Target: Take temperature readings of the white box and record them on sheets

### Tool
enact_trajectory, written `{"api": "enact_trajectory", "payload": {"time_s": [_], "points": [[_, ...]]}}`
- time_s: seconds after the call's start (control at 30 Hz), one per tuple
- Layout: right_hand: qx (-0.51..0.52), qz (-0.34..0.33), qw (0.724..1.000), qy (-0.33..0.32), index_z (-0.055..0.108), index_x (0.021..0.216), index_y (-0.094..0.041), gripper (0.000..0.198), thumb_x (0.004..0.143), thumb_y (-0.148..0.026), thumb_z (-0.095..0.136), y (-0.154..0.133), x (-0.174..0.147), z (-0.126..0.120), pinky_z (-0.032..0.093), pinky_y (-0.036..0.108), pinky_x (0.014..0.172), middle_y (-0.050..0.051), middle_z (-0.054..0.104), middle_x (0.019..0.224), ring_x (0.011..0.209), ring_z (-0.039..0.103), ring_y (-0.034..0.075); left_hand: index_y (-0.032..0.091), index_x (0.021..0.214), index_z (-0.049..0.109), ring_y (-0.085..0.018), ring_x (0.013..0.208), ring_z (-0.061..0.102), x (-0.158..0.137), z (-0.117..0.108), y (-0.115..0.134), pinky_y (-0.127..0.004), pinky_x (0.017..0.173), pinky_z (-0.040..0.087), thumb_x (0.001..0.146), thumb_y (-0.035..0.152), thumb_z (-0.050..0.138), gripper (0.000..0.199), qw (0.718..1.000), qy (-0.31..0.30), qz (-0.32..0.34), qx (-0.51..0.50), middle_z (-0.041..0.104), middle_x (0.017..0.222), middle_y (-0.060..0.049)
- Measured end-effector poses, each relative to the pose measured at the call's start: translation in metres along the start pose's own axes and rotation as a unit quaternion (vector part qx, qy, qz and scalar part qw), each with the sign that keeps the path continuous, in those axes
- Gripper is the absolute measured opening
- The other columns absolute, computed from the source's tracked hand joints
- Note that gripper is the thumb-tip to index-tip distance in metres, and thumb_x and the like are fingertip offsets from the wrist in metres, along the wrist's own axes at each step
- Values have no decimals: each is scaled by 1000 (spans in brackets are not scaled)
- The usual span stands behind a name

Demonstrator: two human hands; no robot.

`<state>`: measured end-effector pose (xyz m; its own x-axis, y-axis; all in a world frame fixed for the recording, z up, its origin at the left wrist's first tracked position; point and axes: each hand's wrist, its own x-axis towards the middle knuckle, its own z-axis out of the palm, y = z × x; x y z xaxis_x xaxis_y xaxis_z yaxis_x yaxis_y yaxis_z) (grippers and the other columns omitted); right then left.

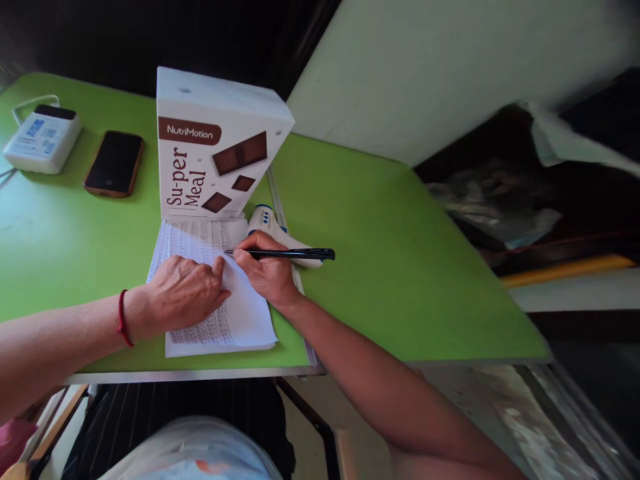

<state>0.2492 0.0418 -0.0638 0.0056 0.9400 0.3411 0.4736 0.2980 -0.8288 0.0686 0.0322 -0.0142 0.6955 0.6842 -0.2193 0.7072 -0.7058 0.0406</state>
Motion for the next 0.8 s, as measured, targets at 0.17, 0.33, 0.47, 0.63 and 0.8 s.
{"api": "enact_trajectory", "payload": {"time_s": [0.17,0.33,0.47,0.63,0.8], "points": [[-7,0,1000,1,52,69,-26,19,82,-37,62,1,0,1,46,31,65,-3,55,63,62,50,15,4,137,54,-40,79,77,0,-2,0,-41,58,48,105,41,47,49,1000,-8,0,-5,78,86,-18],[-4,-5,1000,-8,52,69,-26,18,82,-34,62,0,0,-1,46,31,65,-3,55,63,62,49,15,6,136,55,-38,77,77,-1,-3,-1,-40,59,49,104,41,47,47,1000,-9,-5,-3,78,85,-17],[-1,-21,1000,-9,51,70,-26,17,83,-30,61,1,0,-1,45,30,64,-4,54,63,61,49,14,6,138,53,-39,79,77,0,-3,-1,-41,61,51,105,42,46,49,1000,-14,-7,-1,78,86,-17],[10,-68,998,13,50,69,-25,19,83,-29,61,6,0,1,42,27,58,-6,53,60,57,47,13,5,143,50,-39,85,78,-3,-6,0,-44,68,55,108,42,43,52,1000,-24,-8,9,78,91,-17],[18,-88,995,48,52,69,-25,17,84,-27,61,10,0,3,41,26,56,-6,52,59,55,46,12,5,143,50,-41,86,78,-5,-9,1,-47,69,58,108,42,41,52,1000,-27,-7,3,78,90,-16]]}}
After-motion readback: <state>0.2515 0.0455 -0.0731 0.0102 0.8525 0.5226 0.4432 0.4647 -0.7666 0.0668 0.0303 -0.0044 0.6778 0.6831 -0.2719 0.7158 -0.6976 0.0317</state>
